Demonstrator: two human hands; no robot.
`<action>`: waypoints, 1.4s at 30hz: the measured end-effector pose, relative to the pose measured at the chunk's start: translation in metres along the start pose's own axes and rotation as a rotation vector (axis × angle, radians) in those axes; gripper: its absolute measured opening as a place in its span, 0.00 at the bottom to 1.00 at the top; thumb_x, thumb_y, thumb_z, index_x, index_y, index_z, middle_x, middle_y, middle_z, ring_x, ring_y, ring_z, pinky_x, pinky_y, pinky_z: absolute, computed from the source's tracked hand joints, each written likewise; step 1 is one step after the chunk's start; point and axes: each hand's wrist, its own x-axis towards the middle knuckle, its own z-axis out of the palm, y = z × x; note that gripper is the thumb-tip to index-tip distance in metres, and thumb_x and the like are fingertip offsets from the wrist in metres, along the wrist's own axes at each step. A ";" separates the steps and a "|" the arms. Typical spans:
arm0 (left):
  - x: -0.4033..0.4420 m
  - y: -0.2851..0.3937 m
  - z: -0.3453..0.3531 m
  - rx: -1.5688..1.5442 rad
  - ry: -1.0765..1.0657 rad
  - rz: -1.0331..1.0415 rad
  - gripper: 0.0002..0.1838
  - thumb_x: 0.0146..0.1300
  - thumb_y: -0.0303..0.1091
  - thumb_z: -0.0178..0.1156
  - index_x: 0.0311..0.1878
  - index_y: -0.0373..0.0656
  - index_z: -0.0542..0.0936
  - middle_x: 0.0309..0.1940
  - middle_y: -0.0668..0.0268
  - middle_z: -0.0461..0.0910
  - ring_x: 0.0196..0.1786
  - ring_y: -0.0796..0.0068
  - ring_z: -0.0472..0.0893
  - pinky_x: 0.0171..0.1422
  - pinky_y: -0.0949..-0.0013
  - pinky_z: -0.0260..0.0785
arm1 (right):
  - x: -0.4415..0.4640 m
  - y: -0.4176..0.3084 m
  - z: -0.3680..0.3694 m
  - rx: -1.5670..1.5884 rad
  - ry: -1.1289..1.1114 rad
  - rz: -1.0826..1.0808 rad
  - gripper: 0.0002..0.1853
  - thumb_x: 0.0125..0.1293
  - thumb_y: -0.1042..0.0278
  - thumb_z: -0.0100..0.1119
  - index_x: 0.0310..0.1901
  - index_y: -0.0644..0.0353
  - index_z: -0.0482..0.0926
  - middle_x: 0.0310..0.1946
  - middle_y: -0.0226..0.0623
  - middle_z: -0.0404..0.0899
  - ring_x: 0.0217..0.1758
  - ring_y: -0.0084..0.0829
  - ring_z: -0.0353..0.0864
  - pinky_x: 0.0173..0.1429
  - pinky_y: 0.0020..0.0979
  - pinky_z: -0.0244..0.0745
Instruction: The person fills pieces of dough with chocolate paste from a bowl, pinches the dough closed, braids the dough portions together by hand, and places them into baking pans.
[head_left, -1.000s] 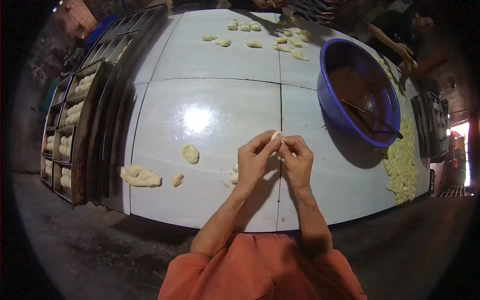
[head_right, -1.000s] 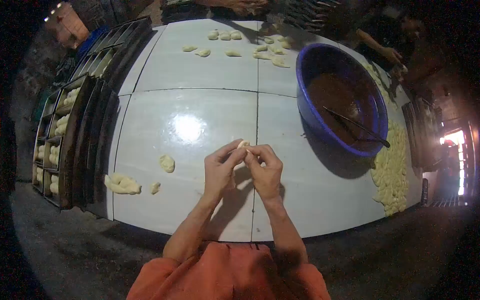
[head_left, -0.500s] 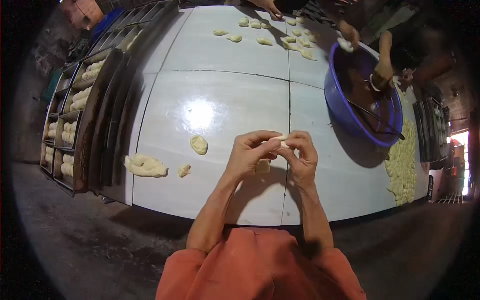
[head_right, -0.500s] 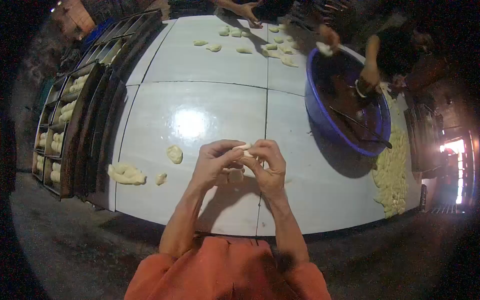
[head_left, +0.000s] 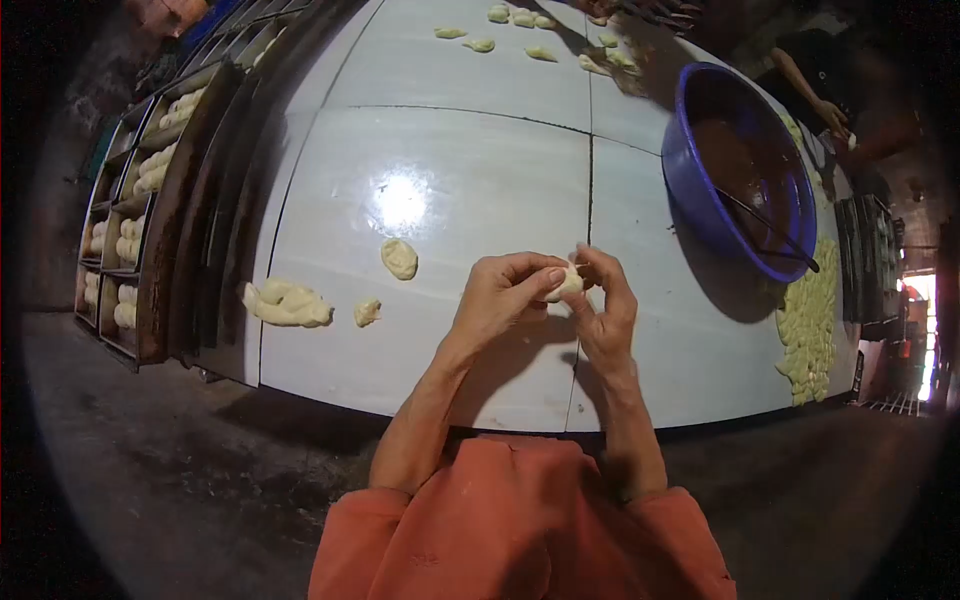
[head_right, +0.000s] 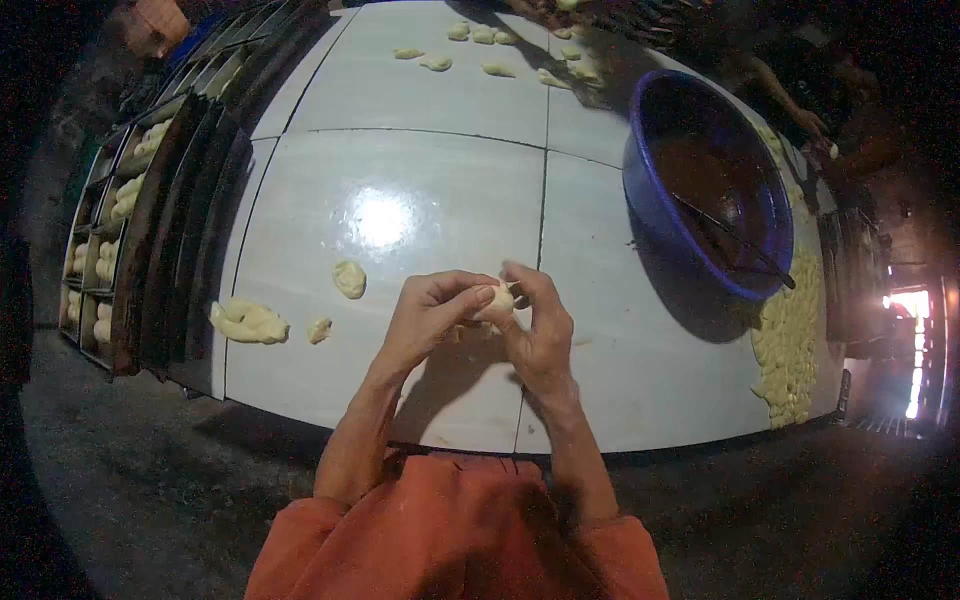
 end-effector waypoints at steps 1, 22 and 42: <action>-0.004 0.008 -0.004 0.094 -0.060 -0.065 0.20 0.73 0.40 0.62 0.60 0.35 0.81 0.38 0.65 0.84 0.35 0.80 0.82 0.38 0.75 0.78 | -0.001 -0.013 -0.005 -0.112 -0.098 -0.098 0.14 0.65 0.66 0.72 0.48 0.61 0.81 0.39 0.38 0.82 0.42 0.29 0.82 0.44 0.29 0.77; -0.181 -0.008 -0.185 0.541 1.062 -0.074 0.17 0.70 0.36 0.65 0.57 0.37 0.83 0.43 0.59 0.87 0.36 0.79 0.85 0.42 0.73 0.79 | -0.012 -0.027 0.087 -0.246 -0.398 0.288 0.14 0.63 0.72 0.67 0.49 0.66 0.80 0.41 0.44 0.84 0.39 0.38 0.84 0.45 0.35 0.80; -0.137 0.007 -0.269 1.320 0.677 0.248 0.10 0.67 0.36 0.63 0.48 0.51 0.87 0.65 0.58 0.76 0.77 0.52 0.62 0.79 0.36 0.39 | -0.011 -0.049 0.257 -0.187 -0.796 0.307 0.12 0.69 0.70 0.49 0.43 0.67 0.81 0.27 0.50 0.82 0.29 0.41 0.82 0.39 0.40 0.76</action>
